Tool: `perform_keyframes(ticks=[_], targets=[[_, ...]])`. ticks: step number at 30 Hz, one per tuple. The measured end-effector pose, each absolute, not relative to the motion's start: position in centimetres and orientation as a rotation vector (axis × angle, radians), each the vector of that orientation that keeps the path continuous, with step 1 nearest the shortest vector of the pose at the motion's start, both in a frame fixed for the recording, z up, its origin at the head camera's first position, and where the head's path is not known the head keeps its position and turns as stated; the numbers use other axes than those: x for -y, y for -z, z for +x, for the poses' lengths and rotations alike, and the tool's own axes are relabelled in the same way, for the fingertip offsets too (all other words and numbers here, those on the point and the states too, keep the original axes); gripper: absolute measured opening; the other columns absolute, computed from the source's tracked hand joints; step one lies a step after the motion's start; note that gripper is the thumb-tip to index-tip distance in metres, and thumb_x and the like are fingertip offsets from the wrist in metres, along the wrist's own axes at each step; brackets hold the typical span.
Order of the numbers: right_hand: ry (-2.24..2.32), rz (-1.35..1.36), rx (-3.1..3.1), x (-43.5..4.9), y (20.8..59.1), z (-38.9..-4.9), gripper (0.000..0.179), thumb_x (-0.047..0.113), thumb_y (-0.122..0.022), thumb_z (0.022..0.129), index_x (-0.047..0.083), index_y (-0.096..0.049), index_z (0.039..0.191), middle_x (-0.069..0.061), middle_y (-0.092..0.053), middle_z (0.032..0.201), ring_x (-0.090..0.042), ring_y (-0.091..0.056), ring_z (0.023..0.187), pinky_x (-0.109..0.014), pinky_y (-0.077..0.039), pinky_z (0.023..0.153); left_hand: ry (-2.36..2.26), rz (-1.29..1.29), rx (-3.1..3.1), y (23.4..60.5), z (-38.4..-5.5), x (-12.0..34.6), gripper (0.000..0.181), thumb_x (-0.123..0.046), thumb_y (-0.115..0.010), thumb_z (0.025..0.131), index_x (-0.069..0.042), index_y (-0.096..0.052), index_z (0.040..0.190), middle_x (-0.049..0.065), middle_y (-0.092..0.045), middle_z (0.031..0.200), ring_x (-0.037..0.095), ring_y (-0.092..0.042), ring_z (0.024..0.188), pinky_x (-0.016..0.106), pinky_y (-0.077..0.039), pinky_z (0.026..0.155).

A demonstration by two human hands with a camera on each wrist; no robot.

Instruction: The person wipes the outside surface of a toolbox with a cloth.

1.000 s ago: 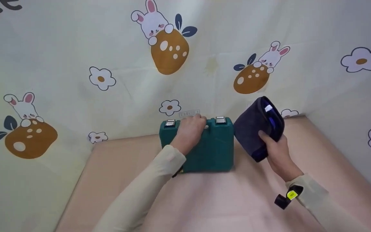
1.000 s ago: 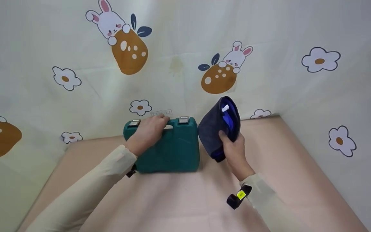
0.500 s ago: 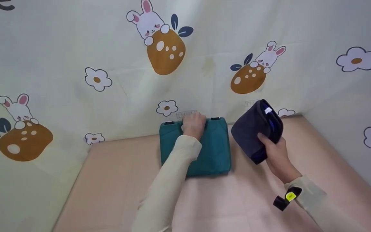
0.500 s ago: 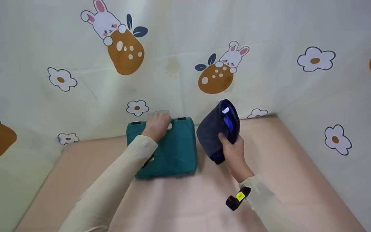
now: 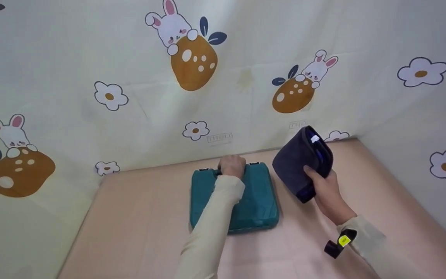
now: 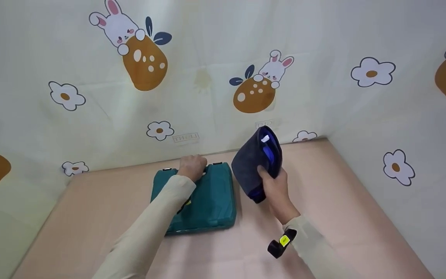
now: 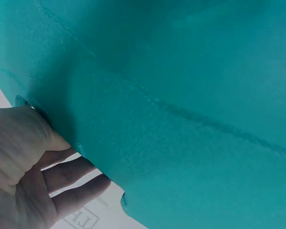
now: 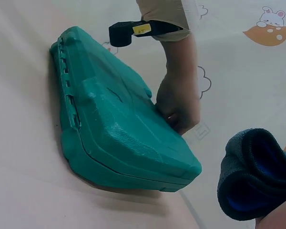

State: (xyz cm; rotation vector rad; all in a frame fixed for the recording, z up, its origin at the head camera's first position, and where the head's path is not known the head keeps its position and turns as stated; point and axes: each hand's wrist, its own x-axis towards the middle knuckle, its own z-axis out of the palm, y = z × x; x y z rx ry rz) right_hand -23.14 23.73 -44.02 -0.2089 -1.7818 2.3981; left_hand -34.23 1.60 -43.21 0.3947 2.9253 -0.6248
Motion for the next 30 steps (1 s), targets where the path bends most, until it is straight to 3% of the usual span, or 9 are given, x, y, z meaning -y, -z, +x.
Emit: perform_keyframes(ticks=[4, 9, 16, 22, 25, 30], targets=[[-2.384, -0.248, 1.826, -23.3, 44.5, -23.1, 0.063, 0.012, -0.061, 0.102, -0.004, -0.027, 0.152, -0.016, -0.041, 0.146, -0.023, -0.047, 0.127, -0.030, -0.039, 0.104, 0.567, 0.363, -2.938, 44.2, -34.3, -1.4, 0.014, -0.006, -0.067, 0.099, -0.010, -0.076, 0.108, 0.007, -0.068, 0.081, 0.017, -0.058, 0.063, 0.038, -0.059, 0.071], [-2.378, -0.275, 1.863, -22.8, 44.8, -23.1, 0.065, 0.012, -0.060, 0.102, -0.004, -0.025, 0.154, -0.017, -0.038, 0.149, -0.023, -0.043, 0.131, -0.031, -0.036, 0.107, 0.547, 0.336, -2.941, 44.9, -34.3, -1.5, 0.019, -0.008, -0.071, 0.097, -0.011, -0.077, 0.115, 0.011, -0.073, 0.091, 0.023, -0.069, 0.077, 0.043, -0.058, 0.077], [-2.372, -0.257, 1.894, -22.6, 44.7, -23.3, 0.068, 0.015, -0.061, 0.102, -0.004, -0.023, 0.155, -0.017, -0.036, 0.151, -0.024, -0.040, 0.134, -0.034, -0.032, 0.111, 0.458, 0.369, -2.929, 44.1, -34.4, -1.3, 0.024, -0.011, -0.067, 0.100, -0.013, -0.074, 0.123, 0.011, -0.073, 0.106, 0.026, -0.070, 0.092, 0.048, -0.054, 0.088], [-2.366, -0.239, 1.901, -22.6, 44.9, -23.3, 0.068, 0.013, -0.060, 0.102, -0.005, -0.022, 0.155, -0.018, -0.037, 0.151, -0.025, -0.040, 0.134, -0.035, -0.032, 0.111, 0.083, 0.350, -2.959, 42.5, -33.6, 1.8, 0.017, -0.018, -0.062, 0.102, -0.006, -0.074, 0.104, 0.009, -0.069, 0.090, 0.024, -0.065, 0.085, 0.046, -0.053, 0.085], [-2.358, -0.231, 1.909, -22.7, 44.9, -23.4, 0.067, 0.013, -0.059, 0.103, -0.005, -0.022, 0.156, -0.018, -0.037, 0.151, -0.025, -0.040, 0.136, -0.036, -0.031, 0.112, -0.116, 0.292, -2.964, 42.2, -32.0, 4.6, 0.031, -0.031, -0.061, 0.103, -0.002, -0.067, 0.114, 0.012, -0.066, 0.098, 0.027, -0.061, 0.090, 0.047, -0.050, 0.090], [-2.348, -0.221, 1.904, -22.6, 44.8, -23.8, 0.065, 0.012, -0.058, 0.104, -0.005, -0.023, 0.155, -0.019, -0.038, 0.150, -0.026, -0.041, 0.134, -0.037, -0.032, 0.112, -0.301, 0.181, -2.946, 42.6, -27.7, 9.2, 0.081, -0.056, -0.058, 0.099, 0.002, -0.038, 0.151, 0.028, -0.048, 0.141, 0.040, -0.050, 0.125, 0.055, -0.037, 0.107]])
